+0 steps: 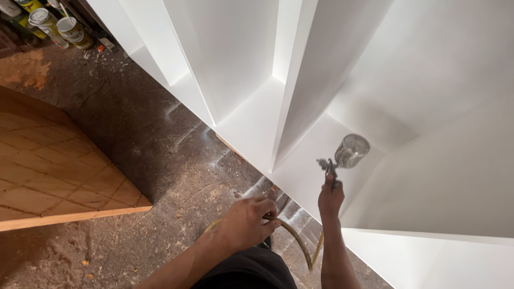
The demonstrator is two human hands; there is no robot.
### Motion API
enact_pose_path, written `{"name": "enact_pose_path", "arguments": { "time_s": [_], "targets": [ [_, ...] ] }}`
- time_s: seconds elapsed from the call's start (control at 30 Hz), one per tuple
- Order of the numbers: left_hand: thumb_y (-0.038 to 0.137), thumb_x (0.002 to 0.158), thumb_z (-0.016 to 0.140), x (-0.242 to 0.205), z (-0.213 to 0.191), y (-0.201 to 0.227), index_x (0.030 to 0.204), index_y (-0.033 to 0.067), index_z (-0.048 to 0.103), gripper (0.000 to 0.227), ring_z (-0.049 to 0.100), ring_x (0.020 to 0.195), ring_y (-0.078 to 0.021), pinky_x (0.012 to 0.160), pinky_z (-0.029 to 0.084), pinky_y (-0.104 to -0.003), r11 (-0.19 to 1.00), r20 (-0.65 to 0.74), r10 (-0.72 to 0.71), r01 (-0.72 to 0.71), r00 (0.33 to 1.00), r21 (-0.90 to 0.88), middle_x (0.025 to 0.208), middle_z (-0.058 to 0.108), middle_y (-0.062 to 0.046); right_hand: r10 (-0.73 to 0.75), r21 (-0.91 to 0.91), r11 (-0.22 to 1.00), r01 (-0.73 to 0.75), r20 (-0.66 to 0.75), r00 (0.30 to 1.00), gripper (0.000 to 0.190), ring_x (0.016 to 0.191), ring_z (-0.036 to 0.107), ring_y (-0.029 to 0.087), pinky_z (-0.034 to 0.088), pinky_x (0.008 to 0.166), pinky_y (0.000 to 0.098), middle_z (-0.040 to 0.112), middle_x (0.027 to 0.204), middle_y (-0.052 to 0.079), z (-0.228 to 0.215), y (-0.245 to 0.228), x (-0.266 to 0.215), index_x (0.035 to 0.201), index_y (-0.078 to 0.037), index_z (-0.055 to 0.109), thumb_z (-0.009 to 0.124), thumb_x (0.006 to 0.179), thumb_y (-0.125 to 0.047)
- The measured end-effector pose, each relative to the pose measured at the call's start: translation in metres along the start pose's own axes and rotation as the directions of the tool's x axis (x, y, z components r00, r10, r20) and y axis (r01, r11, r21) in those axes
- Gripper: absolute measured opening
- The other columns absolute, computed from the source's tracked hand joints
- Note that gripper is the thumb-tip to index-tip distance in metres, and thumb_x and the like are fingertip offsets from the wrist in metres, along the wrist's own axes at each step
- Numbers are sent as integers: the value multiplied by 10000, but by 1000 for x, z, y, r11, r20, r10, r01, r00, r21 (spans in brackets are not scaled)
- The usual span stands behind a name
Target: The person uses a spray gun to apply white paint to the interior and exterior surfaces of a large shelving unit.
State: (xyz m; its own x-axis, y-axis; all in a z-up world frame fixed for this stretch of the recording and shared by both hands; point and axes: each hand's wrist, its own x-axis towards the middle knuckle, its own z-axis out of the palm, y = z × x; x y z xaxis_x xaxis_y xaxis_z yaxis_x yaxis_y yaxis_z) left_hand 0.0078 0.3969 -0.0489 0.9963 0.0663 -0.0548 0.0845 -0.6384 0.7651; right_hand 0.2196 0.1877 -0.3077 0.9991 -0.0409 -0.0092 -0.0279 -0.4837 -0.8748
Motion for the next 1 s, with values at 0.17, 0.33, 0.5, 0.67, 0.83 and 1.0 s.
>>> {"name": "enact_pose_path", "arguments": {
  "time_s": [0.17, 0.33, 0.5, 0.67, 0.83, 1.0],
  "targets": [
    [200, 867, 759, 11, 13, 6, 903, 52, 675, 173, 734, 791, -275, 719, 591, -412, 1000, -35, 12, -13, 999, -14, 906, 705, -82, -6, 128, 992, 9, -20, 1000, 561, 638, 590, 166, 482, 587, 322, 633, 743, 92, 24, -4, 70, 926, 22, 600, 498, 1097, -503],
    [161, 863, 747, 20, 23, 13, 869, 51, 655, 144, 702, 750, -300, 671, 566, -447, 997, -98, 82, -80, 992, 21, 867, 684, -89, 287, 519, 810, -275, 60, 956, 495, 471, 405, 92, 305, 398, 275, 498, 682, 8, 29, -15, 111, 953, -57, 541, 476, 1055, -537],
    [165, 873, 739, 29, 29, 20, 871, 56, 647, 142, 694, 716, -284, 651, 567, -440, 998, -118, 31, -24, 992, 60, 859, 677, -80, 458, 613, 675, -411, 89, 884, 527, 429, 386, 81, 276, 363, 257, 490, 665, -8, 20, -27, 126, 906, -91, 483, 411, 1058, -590],
    [159, 879, 719, 41, 36, 28, 873, 54, 641, 132, 701, 711, -247, 637, 579, -417, 997, -96, 35, -28, 995, 77, 869, 666, -63, 438, 582, 670, -462, 192, 878, 576, 418, 393, 87, 285, 361, 250, 452, 631, -4, 13, -16, 105, 805, -99, 438, 409, 1076, -607],
    [176, 888, 721, 48, 45, 34, 894, 56, 663, 134, 698, 747, -274, 676, 578, -434, 992, -56, 54, -47, 997, 119, 838, 670, -77, 405, 561, 693, -452, 215, 888, 569, 398, 388, 94, 269, 343, 260, 467, 617, 6, 7, 0, 70, 788, -90, 458, 423, 1065, -586],
    [200, 878, 728, 48, 57, 34, 864, 59, 676, 151, 698, 777, -302, 710, 566, -455, 994, -23, 48, -46, 999, 102, 846, 686, -94, 373, 461, 750, -473, 295, 879, 557, 401, 428, 99, 297, 335, 272, 507, 619, 15, -4, 17, 24, 806, -77, 510, 456, 1041, -578]
  ]
}}
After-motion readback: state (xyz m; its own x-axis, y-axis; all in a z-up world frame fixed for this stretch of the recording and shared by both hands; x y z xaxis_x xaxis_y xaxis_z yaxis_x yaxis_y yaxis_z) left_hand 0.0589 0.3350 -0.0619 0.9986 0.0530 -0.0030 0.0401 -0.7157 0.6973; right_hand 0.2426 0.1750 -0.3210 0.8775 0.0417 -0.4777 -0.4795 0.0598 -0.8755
